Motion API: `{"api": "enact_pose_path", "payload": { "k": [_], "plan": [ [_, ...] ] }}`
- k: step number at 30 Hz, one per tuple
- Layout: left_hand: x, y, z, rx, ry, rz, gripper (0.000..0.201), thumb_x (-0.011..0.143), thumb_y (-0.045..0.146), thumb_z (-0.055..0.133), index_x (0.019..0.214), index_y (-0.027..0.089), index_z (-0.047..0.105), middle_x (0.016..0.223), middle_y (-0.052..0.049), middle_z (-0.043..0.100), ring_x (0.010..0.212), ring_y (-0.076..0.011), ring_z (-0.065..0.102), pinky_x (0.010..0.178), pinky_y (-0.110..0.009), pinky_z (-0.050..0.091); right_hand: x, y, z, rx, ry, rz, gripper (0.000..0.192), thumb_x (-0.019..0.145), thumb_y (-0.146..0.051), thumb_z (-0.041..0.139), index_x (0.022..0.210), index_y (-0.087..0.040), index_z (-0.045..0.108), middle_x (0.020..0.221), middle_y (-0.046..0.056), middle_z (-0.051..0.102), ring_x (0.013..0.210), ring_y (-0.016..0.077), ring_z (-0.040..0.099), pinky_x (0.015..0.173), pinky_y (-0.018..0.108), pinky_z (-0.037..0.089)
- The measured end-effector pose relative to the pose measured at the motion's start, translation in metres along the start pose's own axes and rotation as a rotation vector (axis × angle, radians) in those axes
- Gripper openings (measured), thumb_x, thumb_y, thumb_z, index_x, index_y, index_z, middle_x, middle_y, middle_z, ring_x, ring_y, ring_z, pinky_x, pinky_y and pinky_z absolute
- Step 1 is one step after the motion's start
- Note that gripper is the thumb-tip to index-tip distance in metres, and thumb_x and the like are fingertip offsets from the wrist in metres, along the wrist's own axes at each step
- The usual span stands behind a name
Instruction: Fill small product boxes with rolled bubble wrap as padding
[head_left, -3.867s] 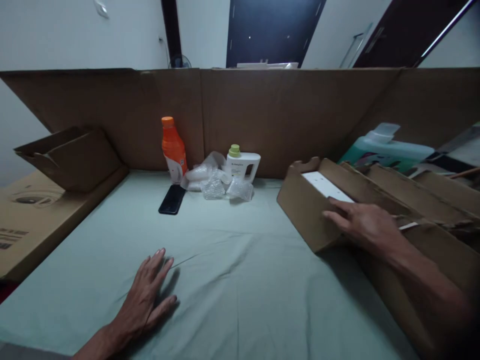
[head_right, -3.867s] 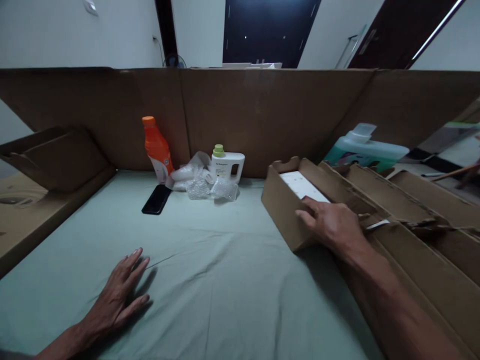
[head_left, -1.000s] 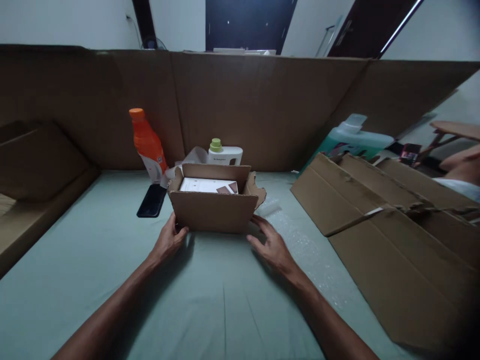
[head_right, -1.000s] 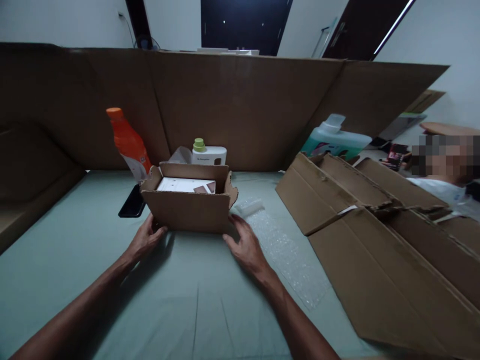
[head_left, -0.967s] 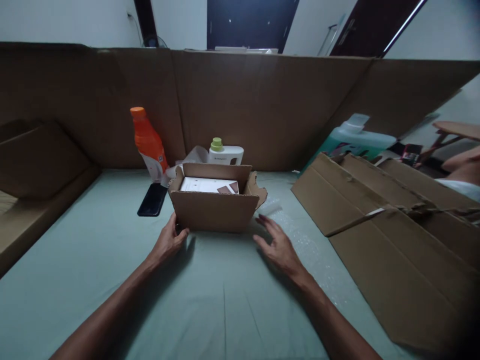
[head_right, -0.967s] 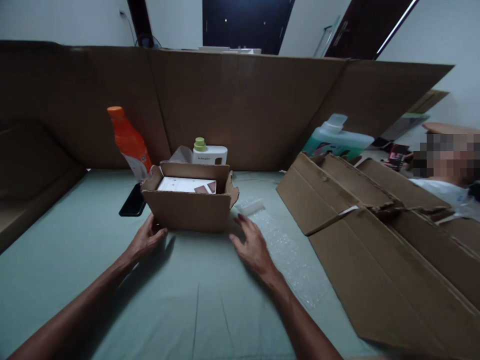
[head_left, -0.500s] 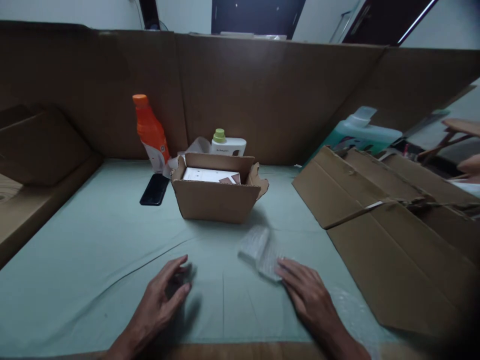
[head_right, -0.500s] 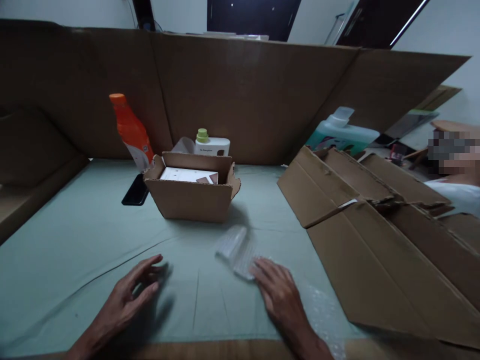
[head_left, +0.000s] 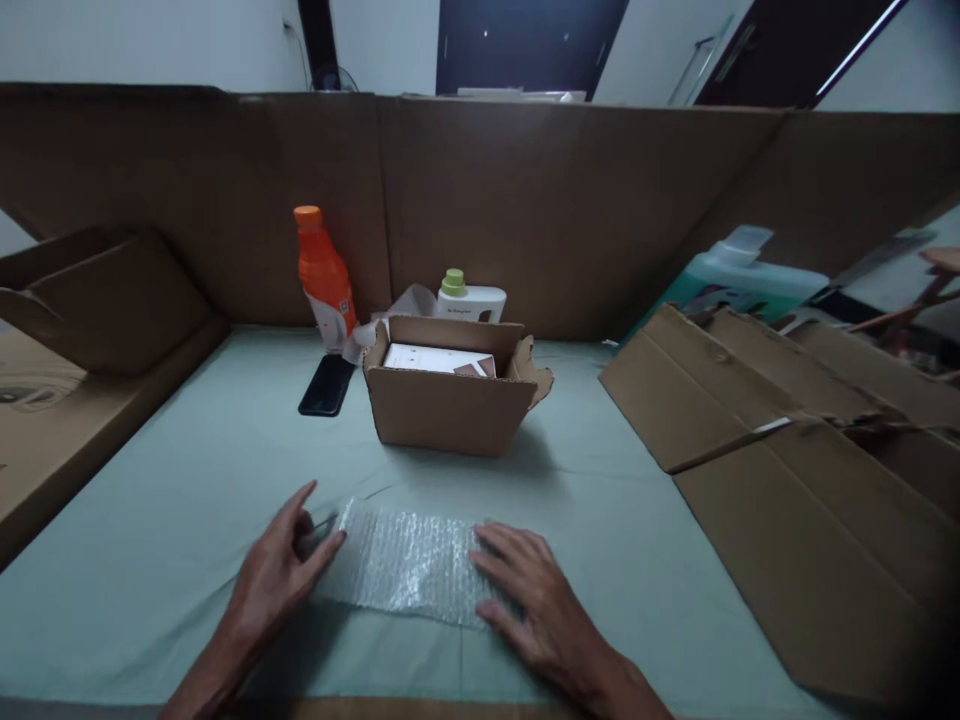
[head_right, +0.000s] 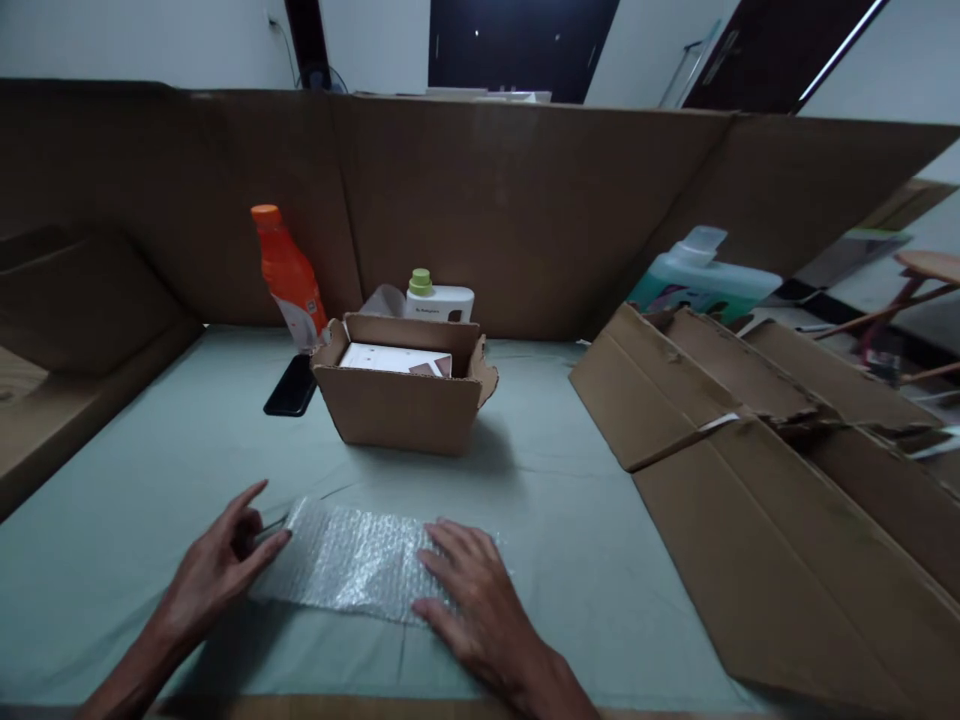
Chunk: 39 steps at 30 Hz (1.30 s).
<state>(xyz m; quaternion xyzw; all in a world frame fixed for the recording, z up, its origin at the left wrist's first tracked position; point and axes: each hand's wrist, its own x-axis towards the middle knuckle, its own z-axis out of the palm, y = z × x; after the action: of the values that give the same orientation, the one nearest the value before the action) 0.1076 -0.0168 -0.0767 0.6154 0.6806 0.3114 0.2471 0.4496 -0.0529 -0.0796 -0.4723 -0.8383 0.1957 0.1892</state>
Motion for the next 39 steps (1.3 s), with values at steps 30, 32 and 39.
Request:
{"api": "enact_pose_path", "payload": {
  "k": [30,32,39],
  "plan": [
    [0.108,0.043,0.068,-0.355,-0.136,0.224,0.086,0.078,0.027,0.061,0.155,0.019,0.023,0.149,-0.017,0.047,0.129,-0.0306,0.053,0.109,-0.051,0.043,0.188,-0.028,-0.153,-0.637,-0.048,0.112,0.057,0.102,-0.059,0.036,0.117,-0.012,0.065,0.092,0.016,0.076,0.093,0.0337,0.071,0.088,0.049,0.048],
    [0.110,0.045,0.072,-0.344,-0.122,0.231,0.086,0.079,0.026,0.061,0.156,0.020,0.022,0.150,-0.017,0.046,0.129,-0.0307,0.054,0.109,-0.051,0.044,0.209,-0.032,-0.155,-0.589,-0.204,0.136,0.063,0.100,-0.065,0.035,0.119,-0.014,0.066,0.094,0.014,0.076,0.096,0.0325,0.070,0.087,0.046,0.048],
    [0.093,0.008,0.034,-0.128,-0.199,0.267,0.082,0.083,0.038,0.063,0.155,0.017,0.031,0.147,-0.019,0.051,0.127,-0.0327,0.055,0.105,-0.051,0.047,0.156,-0.031,-0.143,-0.538,0.205,0.107,0.053,0.101,-0.057,0.041,0.130,-0.017,0.060,0.115,0.015,0.073,0.111,0.0335,0.065,0.097,0.051,0.044]
  ]
}}
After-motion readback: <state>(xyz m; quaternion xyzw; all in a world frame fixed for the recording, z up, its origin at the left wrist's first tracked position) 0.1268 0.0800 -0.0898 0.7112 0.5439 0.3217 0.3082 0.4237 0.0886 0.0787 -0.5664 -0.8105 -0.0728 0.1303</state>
